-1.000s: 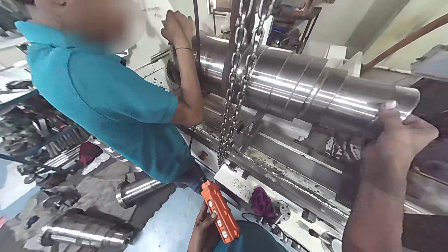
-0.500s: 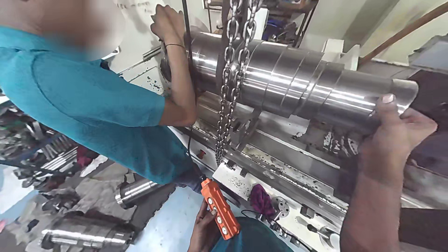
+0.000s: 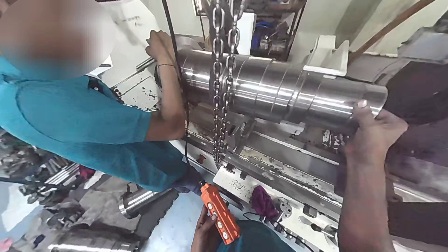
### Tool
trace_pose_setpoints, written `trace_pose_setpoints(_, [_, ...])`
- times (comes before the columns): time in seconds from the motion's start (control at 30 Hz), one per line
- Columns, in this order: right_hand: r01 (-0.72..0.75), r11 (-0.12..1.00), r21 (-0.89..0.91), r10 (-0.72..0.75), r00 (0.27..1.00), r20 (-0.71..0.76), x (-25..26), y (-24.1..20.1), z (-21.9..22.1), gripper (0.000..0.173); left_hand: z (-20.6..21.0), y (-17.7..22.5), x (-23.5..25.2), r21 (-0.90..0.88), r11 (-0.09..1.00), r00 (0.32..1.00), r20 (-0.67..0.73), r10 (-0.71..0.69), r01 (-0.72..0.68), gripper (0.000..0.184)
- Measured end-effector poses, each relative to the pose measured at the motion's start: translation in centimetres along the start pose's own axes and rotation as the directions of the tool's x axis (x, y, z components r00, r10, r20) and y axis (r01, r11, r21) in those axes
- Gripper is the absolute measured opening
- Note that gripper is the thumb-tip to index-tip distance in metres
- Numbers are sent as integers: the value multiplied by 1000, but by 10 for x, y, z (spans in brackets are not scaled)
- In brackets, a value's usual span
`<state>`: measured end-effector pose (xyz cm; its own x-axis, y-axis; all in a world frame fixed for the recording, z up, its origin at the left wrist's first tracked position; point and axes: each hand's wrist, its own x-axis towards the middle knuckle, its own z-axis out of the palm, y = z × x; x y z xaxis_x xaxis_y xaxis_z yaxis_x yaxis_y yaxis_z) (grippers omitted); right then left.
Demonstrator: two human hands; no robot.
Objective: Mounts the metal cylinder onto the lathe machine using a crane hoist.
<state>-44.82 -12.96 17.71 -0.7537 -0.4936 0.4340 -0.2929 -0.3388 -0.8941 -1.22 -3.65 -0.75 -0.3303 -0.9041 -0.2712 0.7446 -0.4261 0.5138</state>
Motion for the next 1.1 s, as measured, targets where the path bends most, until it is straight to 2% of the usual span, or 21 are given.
trace_pose_setpoints(0.13, [33, 999, 26, -33, 999, 8, 4, 2, 4, 13, -2, 2, 1, 10, 1000, 999, 31, -18, 18, 78])
trace_pose_setpoints(0.3, [37, 999, 36, -37, 999, -1, 6, 5, 7, 11, 1, 2, 3, 39, 999, 1000, -22, 0, 1, 79])
trace_pose_setpoints(0.47, [12, 1000, 17, -12, 1000, -6, 3, 6, 5, 11, 6, 2, 3, 53, 998, 999, -30, -15, 16, 81])
trace_pose_setpoints(0.67, [-15, 999, 32, 17, 998, -68, -2, 16, 6, 20, 5, 3, 5, 43, 998, 999, -1, -39, 39, 82])
trace_pose_setpoints(0.93, [-20, 998, 67, 25, 997, -74, -5, 19, 3, 17, 6, 5, 5, 78, 995, 998, 0, -65, 65, 80])
trace_pose_setpoints(1.1, [-28, 999, 40, 30, 997, -66, -5, 21, 4, 16, 2, 2, 7, 83, 996, 999, -6, -32, 32, 78])
